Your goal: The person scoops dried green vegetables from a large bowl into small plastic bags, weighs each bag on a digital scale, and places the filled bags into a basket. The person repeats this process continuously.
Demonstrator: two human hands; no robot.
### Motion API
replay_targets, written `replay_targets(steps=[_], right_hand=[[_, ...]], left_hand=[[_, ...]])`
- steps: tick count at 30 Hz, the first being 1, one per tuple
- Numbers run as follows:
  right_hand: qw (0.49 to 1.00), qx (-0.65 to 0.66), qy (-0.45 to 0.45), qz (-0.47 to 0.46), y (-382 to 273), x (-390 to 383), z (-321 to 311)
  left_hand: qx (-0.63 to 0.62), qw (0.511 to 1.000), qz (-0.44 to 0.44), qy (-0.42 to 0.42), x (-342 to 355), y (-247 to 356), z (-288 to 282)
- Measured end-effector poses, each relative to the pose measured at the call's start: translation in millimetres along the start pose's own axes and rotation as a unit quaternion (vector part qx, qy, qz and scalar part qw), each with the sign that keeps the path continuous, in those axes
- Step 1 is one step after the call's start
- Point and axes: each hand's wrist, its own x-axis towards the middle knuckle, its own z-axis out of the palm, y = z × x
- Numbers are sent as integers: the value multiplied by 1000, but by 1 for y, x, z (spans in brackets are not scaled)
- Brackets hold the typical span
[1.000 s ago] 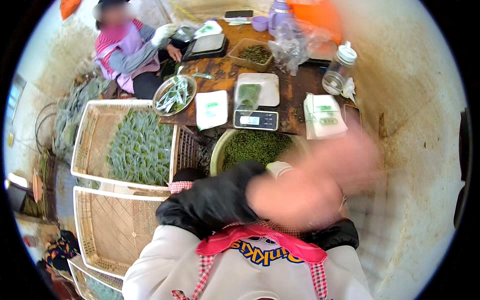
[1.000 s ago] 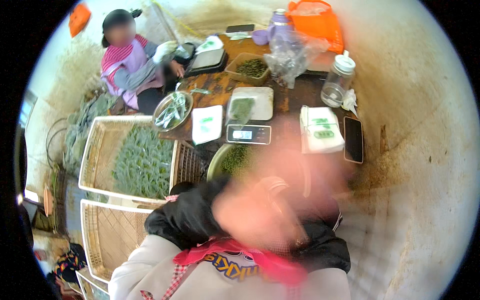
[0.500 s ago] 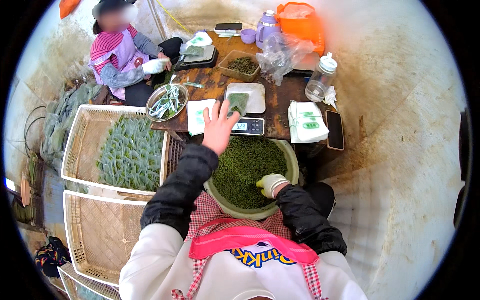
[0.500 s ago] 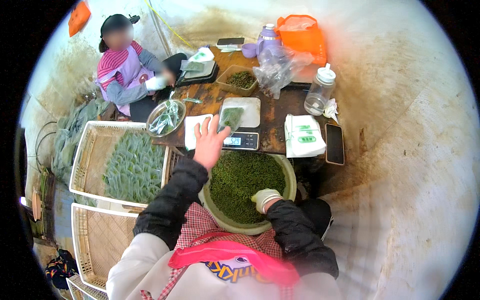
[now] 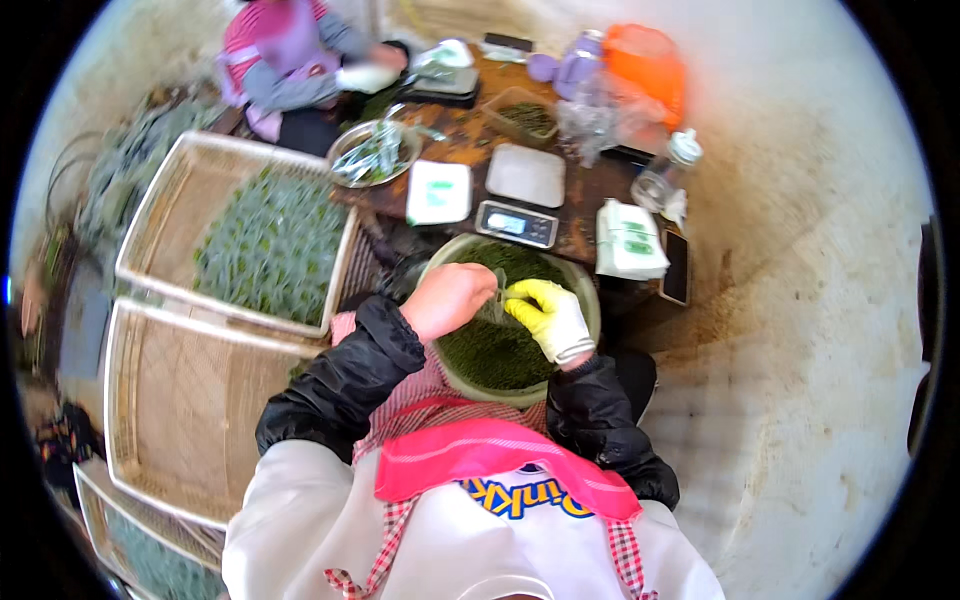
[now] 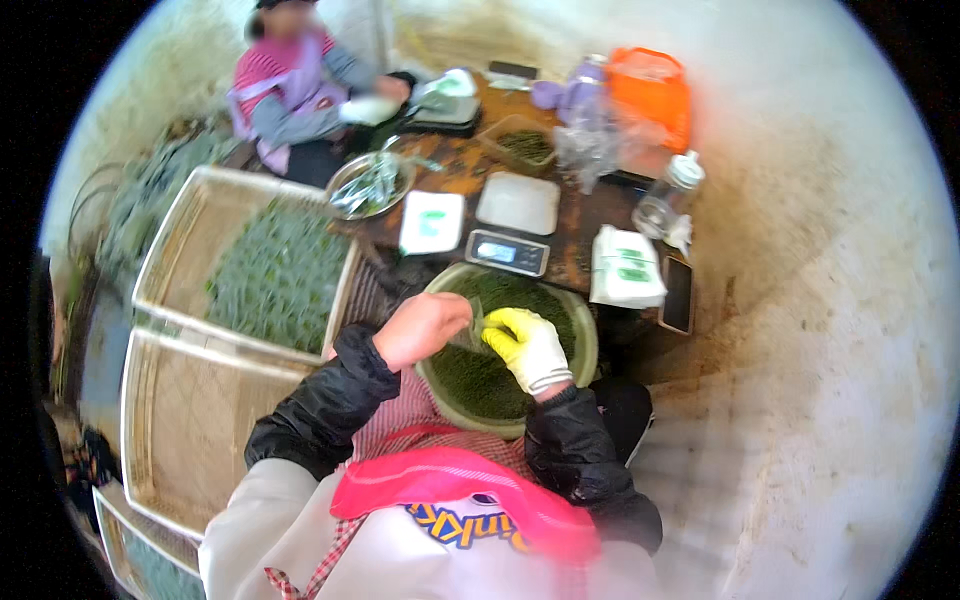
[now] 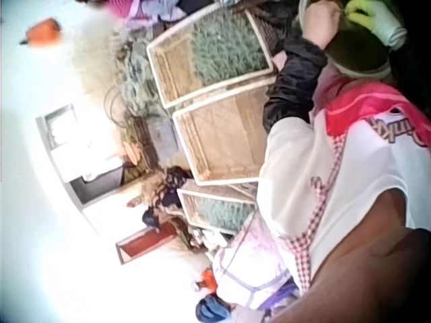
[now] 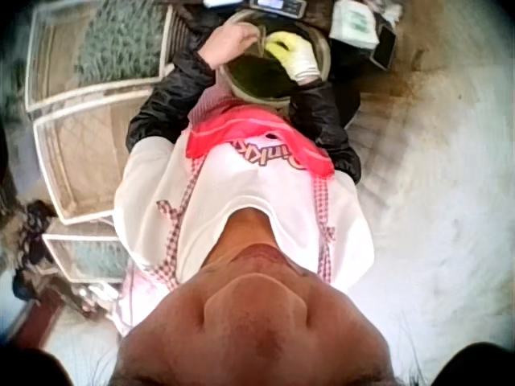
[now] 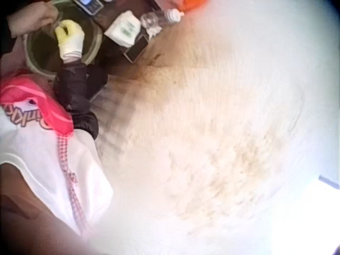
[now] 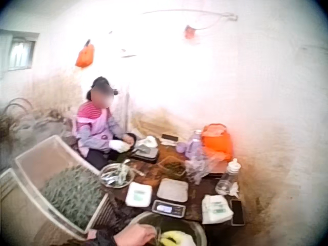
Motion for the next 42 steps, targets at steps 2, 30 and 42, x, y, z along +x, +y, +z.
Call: replay_targets(steps=[2,30,42], right_hand=[[999,16,-39,-19,-14,-8,18],[967,29,-245,54,23,-53,67],[953,-19,-300,30,46,-51,87]], left_hand=[[-43,994,-33,-93,-28,-2,-20],[387,675,-571,261,-350,-51,-42],[271,667,-685,108,-400,-89,33]])
